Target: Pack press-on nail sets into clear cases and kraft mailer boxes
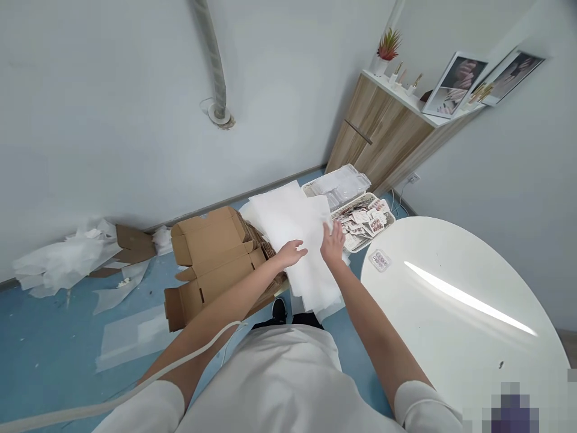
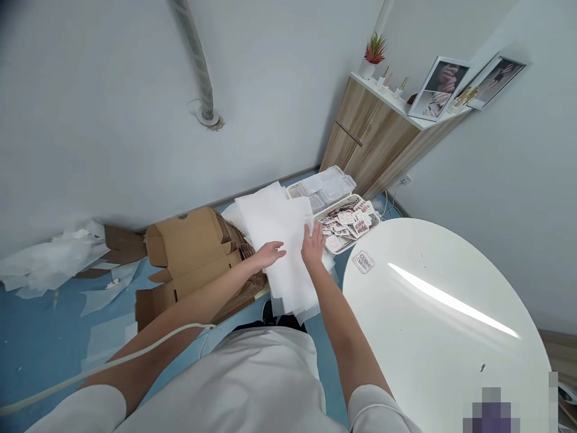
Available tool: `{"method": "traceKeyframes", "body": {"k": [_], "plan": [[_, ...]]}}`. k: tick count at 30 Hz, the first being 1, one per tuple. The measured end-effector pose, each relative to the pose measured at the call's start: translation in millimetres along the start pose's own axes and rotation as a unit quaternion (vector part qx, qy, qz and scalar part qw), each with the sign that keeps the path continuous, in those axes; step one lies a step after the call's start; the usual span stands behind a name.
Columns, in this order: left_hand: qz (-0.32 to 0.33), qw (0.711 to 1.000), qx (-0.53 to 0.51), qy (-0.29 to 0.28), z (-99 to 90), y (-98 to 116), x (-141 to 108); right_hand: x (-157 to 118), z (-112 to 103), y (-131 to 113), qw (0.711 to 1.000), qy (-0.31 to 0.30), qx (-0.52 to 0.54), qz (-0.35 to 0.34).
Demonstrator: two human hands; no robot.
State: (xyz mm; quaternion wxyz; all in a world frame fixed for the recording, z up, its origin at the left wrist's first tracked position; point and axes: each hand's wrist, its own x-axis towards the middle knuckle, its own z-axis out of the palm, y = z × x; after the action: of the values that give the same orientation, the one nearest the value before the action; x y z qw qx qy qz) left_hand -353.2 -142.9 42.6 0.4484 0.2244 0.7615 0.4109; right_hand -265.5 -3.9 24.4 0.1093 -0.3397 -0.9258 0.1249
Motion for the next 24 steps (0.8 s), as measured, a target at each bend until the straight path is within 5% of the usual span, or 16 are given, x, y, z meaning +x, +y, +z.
{"method": "traceKeyframes", "body": {"k": [3,8,16,24], "plan": [[0.006,0.999,0.032,-0.004,0.4,-6,-1,4,17,-7,0.988,-0.129,-0.008,-0.088],[-0.006,0.998,0.069,-0.012,-3.6,-4,-5,14,49,-10,0.971,-0.233,0.004,0.055],[-0.046,0.998,0.039,-0.022,-4.5,-4,2,17,58,-9,0.972,-0.114,0.176,0.103],[-0.053,0.996,0.009,0.077,-4.2,9,4,8,0,-9,0.952,-0.072,0.297,0.014]]}}
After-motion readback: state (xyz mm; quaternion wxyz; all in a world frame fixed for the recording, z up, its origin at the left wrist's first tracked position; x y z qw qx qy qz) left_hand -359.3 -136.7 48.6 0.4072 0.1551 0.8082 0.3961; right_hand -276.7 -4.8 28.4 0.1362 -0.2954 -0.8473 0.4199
